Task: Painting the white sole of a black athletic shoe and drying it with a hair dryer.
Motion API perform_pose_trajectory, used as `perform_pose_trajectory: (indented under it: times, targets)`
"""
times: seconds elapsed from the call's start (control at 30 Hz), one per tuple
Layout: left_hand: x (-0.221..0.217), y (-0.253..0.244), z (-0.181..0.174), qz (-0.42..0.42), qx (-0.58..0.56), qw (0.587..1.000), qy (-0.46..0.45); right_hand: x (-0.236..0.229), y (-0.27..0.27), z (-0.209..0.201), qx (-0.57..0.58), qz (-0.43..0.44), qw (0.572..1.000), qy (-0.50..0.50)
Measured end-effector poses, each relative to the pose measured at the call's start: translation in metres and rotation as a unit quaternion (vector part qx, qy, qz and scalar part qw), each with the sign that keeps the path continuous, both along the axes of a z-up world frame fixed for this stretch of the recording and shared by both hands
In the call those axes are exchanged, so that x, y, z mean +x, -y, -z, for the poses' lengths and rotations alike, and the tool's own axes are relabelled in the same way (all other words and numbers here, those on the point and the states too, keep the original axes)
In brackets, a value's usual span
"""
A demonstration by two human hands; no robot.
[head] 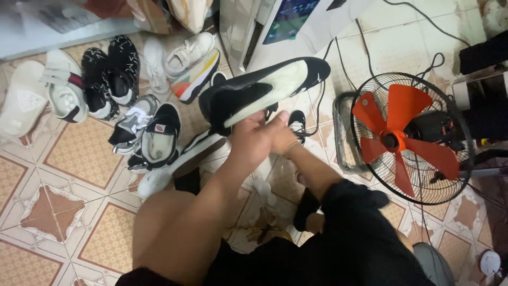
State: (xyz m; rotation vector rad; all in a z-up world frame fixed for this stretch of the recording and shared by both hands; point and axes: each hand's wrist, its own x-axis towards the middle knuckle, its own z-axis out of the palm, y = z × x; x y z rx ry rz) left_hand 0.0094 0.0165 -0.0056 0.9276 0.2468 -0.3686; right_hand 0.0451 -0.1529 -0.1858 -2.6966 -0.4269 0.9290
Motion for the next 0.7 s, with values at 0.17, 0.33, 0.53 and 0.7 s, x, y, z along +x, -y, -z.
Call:
perform_pose_trajectory:
  times: [0.17, 0.33, 0.53, 0.7]
  targets:
    - [0.007, -0.003, 0.018, -0.072, 0.023, 0.994, 0.082, -0.002, 0.072, -0.057, 0.105, -0.026, 0.972, 0.211]
    - [0.019, -0.017, 0.031, -0.203, 0.023, 0.947, 0.246, -0.046, 0.109, -0.163, 0.185, 0.002, 0.903, 0.387]
    - [0.038, -0.054, 0.019, -0.194, 0.048, 0.915, 0.35, -0.12, 0.122, -0.195, 0.222, 0.089, 0.85, 0.47]
    - [0.045, -0.089, 0.016, -0.092, 0.287, 0.894, 0.333, -0.148, 0.107, -0.194, 0.437, 0.316, 0.784, 0.308]
